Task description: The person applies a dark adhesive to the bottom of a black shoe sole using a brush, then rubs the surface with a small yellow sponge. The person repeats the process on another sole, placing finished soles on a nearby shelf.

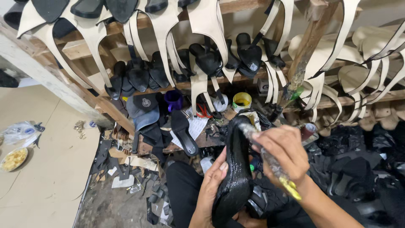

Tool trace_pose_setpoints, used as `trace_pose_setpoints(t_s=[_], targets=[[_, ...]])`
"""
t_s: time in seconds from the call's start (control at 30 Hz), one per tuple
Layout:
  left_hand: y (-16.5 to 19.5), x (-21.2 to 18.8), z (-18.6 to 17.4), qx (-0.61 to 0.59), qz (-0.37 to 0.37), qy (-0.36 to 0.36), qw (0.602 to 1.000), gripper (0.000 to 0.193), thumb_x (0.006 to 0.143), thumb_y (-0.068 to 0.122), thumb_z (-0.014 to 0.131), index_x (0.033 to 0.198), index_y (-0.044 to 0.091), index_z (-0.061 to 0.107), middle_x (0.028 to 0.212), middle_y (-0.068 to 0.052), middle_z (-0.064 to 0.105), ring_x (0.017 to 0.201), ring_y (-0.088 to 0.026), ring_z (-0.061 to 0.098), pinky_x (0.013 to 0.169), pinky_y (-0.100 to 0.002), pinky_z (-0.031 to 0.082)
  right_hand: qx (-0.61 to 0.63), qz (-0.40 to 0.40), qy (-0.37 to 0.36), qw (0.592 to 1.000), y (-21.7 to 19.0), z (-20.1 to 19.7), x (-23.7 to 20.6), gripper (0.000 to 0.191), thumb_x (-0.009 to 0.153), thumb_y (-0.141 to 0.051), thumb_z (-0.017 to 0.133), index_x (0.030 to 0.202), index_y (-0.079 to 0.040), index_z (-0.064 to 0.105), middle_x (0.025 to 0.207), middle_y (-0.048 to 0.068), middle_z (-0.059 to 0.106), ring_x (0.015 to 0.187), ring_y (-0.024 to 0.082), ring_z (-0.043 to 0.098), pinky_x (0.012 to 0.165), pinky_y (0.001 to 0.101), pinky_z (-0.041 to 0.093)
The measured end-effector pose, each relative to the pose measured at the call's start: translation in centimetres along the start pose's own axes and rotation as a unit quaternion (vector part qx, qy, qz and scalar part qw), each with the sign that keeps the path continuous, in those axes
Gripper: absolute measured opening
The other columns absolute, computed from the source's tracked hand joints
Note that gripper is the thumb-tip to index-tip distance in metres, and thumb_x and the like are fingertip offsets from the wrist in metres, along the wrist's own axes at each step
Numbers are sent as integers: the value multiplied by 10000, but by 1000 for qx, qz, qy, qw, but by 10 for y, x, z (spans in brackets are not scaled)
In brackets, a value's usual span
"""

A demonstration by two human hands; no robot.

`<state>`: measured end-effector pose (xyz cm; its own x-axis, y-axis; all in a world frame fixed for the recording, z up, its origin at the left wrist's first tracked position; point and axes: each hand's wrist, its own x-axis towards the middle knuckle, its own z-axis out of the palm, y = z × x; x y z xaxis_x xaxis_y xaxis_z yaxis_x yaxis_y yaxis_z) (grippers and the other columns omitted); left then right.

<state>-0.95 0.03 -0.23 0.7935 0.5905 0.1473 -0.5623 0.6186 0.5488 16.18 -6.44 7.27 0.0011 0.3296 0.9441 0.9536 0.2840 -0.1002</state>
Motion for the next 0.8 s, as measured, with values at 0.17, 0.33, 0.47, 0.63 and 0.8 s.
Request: trace_pose_setpoints(t_s=[0.17, 0.33, 0.47, 0.63, 0.8], targets=[[3, 2, -5, 37, -23, 66, 997, 763, 974, 287, 651, 1604, -10, 339, 1368, -226, 617, 1138, -254, 692, 979, -368, 583, 27, -38, -80, 996, -4, -3, 1, 295, 817, -69, 757, 1089, 26, 693, 989, 121, 702, 916, 276, 692, 844, 429, 500], [5, 2, -6, 27, -11, 18, 999, 752, 982, 312, 622, 1596, -5, 323, 1353, -239, 622, 1124, -283, 695, 979, -388, 584, 46, -16, -64, 997, -2, -3, 4, 332, 768, -59, 751, 1094, -8, 707, 979, 69, 712, 917, 235, 701, 860, 417, 491], [8, 2, -1, 47, -4, 22, 999, 737, 986, 296, 611, 1592, -26, 342, 1365, -223, 623, 1157, -260, 688, 997, -358, 574, 20, -36, -80, 996, -3, -4, 5, 315, 794, -73, 808, 1084, -10, 701, 988, 83, 701, 922, 244, 692, 882, 428, 487], [11, -1, 2, 42, -28, 57, 997, 698, 1002, 278, 606, 1584, -22, 366, 1323, -233, 637, 1083, -262, 702, 937, -357, 590, 23, -16, -97, 995, -8, -11, 9, 357, 753, -43, 781, 1097, -5, 697, 1001, 95, 693, 939, 266, 684, 896, 434, 493], [9, 0, -7, 43, -40, 69, 996, 712, 964, 288, 612, 1572, 10, 367, 1356, -218, 634, 1107, -239, 707, 946, -338, 589, 59, -47, -34, 997, -4, -12, 10, 348, 780, -31, 781, 1115, -13, 687, 1039, 72, 694, 958, 248, 692, 856, 364, 494]])
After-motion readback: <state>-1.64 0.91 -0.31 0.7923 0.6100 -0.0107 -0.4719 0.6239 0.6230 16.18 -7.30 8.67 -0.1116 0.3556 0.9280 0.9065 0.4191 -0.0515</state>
